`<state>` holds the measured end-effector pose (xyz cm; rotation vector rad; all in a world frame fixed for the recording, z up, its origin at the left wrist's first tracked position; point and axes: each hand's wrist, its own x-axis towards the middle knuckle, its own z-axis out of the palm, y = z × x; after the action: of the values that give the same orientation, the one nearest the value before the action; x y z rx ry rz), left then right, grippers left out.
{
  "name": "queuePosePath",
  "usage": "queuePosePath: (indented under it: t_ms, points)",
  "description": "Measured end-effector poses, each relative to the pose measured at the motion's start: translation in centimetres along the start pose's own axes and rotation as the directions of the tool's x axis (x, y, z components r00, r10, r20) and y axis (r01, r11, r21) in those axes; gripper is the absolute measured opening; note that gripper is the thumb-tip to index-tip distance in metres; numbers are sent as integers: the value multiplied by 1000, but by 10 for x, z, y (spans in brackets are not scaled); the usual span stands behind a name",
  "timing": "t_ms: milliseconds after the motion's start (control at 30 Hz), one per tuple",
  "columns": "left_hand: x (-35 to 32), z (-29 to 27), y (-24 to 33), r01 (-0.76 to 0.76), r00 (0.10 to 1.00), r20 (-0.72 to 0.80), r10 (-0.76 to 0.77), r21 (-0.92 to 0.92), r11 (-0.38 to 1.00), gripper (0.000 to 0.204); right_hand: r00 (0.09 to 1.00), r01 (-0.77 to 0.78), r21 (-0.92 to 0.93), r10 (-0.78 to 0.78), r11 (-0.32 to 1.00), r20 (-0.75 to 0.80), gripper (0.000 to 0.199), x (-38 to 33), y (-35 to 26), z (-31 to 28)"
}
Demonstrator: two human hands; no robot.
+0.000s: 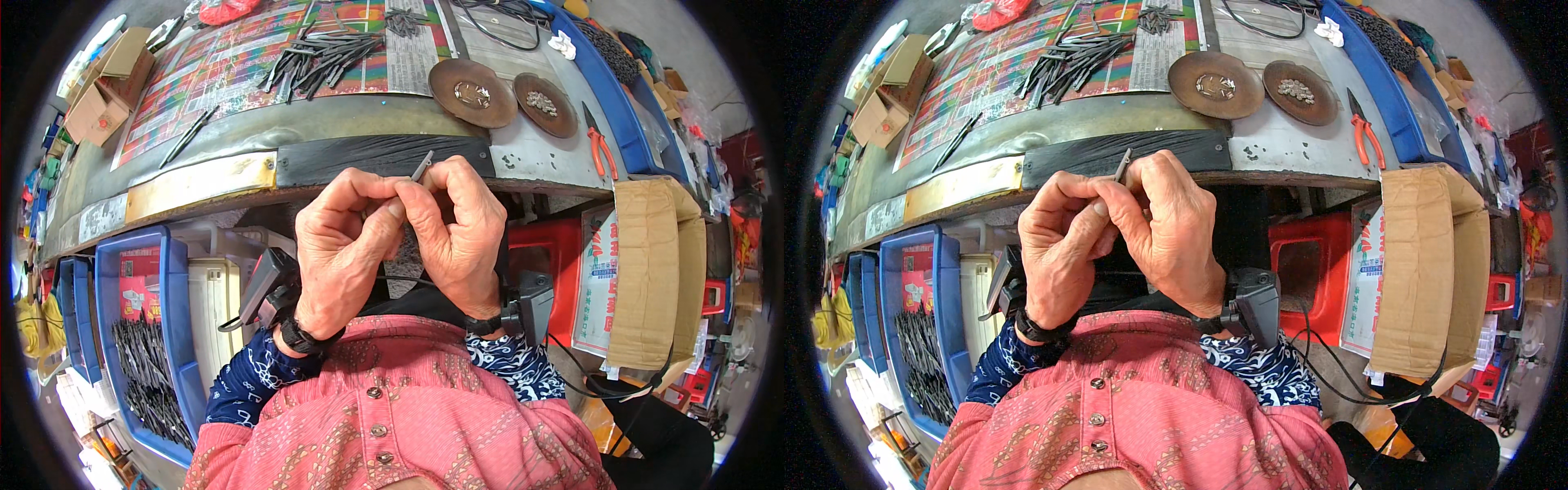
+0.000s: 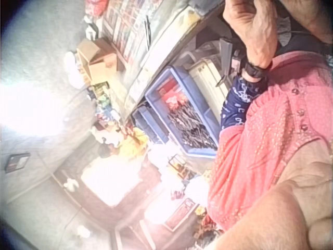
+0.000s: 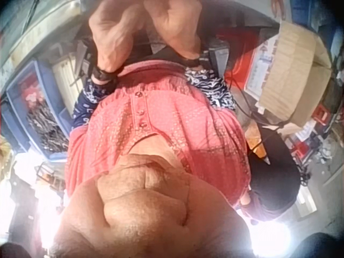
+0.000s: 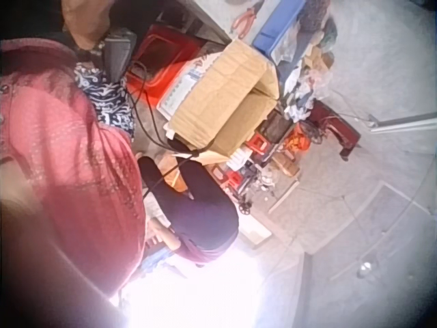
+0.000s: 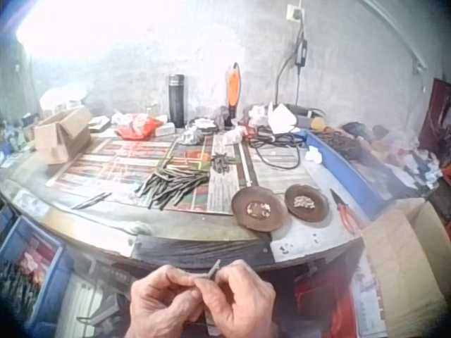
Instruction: The person repeatedly picks up small metal rods and tiny metal pieces from a workbench, inserts the pieces into the rods, and places the assembled units back on the table. The process is performed one at a time with both hands.
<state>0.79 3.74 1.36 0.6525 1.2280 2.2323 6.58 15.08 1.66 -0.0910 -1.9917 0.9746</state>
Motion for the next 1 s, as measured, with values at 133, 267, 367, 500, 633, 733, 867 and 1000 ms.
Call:
queuePosePath:
  t_ms: [133,267,367,500,633,733,867,1000]
  points:
    - [0,-1,2,31,999,11,-30,-35,999,9,999,38,-46,-39,998,-13,17,0,0,1]
    - [-1,-2,2,45,999,16,-45,1,999,10,997,65,-90,-68,994,-25,19,-2,1,1]
    - [-2,-1,1,39,999,17,-39,1,999,11,996,79,-113,-82,990,-24,20,-3,2,1]
    - [-3,2,-1,2,1000,11,-2,26,1000,12,995,86,-151,-92,985,-29,21,-3,3,1]
    - [-3,2,-1,-26,999,24,25,40,999,12,995,80,-147,-87,986,-40,22,-3,4,2]
    - [-3,1,0,-11,1000,18,10,51,999,11,998,39,-105,-44,994,-46,21,-4,3,2]
    - [-2,0,1,-10,1000,12,10,34,999,10,1000,-8,9,8,1000,-7,19,-3,1,1]
    - [-2,-1,0,-11,1000,10,10,36,999,7,1000,-31,38,31,999,3,18,-3,1,0]
